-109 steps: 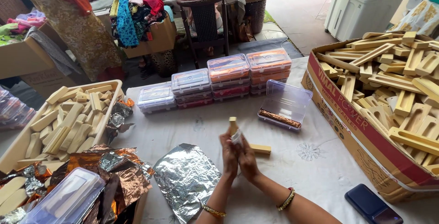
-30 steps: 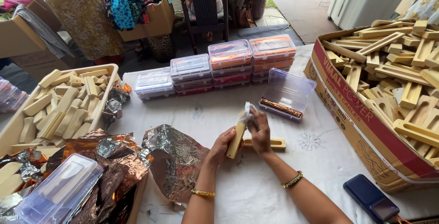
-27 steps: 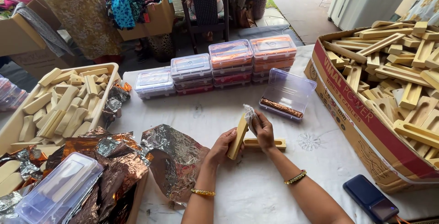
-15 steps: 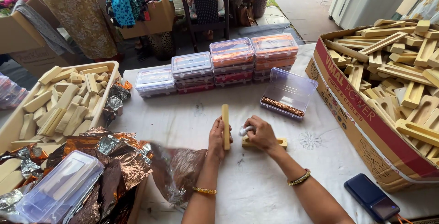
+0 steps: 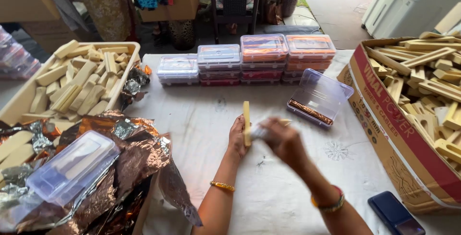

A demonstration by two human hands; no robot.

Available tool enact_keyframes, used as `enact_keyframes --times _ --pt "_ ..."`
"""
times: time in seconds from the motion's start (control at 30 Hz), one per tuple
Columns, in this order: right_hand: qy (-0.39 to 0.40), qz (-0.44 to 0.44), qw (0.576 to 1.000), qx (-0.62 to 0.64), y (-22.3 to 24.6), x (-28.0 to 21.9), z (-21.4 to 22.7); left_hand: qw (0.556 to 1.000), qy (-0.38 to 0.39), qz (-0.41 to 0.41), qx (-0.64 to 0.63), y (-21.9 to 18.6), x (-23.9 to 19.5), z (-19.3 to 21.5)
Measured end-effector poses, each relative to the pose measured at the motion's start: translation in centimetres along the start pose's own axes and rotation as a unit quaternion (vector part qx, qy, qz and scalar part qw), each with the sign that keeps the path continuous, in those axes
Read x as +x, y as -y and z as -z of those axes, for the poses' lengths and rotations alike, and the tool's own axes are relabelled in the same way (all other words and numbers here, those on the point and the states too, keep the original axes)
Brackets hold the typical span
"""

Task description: The person wipes wooden blocks with a white cloth and then wraps them in copper-colored foil. They place the wrapped blocks into a small plastic container. The person repeats this process with multiple wooden blocks.

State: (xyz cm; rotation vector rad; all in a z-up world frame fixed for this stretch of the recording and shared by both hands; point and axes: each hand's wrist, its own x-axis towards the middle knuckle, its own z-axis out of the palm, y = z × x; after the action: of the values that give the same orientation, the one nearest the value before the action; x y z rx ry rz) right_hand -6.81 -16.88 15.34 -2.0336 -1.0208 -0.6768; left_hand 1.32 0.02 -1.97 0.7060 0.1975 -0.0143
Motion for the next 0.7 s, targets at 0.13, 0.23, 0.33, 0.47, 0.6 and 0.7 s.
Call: enact_keyframes --times 0.13,0.23,0.33,0.47,0.6,0.7 --pt "0.085 0.286 0.953 0.048 10.9 0.1 -6.1 0.996 0.039 -0.038 0.064 0.9 0.9 1.2" --pt "0.239 0.350 0.898 0.117 15.0 0.8 -12.0 1.000 -0.013 0.001 0.002 -0.3 -0.6 -0.3" --pt "0.308 0.324 0.893 0.056 14.1 0.4 -19.6 1.000 -0.004 0.001 -0.021 -0.4 -0.6 -0.4" --pt "0.376 0.286 0.881 -0.016 12.3 0.8 -23.8 1.000 0.008 0.004 0.012 -0.6 -0.7 -1.0" --pt "0.319 0.253 0.912 0.051 10.6 0.7 -23.5 1.000 -0.008 0.023 0.010 -1.1 -1.5 -1.6" --pt "0.226 0.281 0.930 0.066 10.4 1.7 -20.0 1.000 -0.002 0.012 0.025 -1.2 -1.7 -1.7"
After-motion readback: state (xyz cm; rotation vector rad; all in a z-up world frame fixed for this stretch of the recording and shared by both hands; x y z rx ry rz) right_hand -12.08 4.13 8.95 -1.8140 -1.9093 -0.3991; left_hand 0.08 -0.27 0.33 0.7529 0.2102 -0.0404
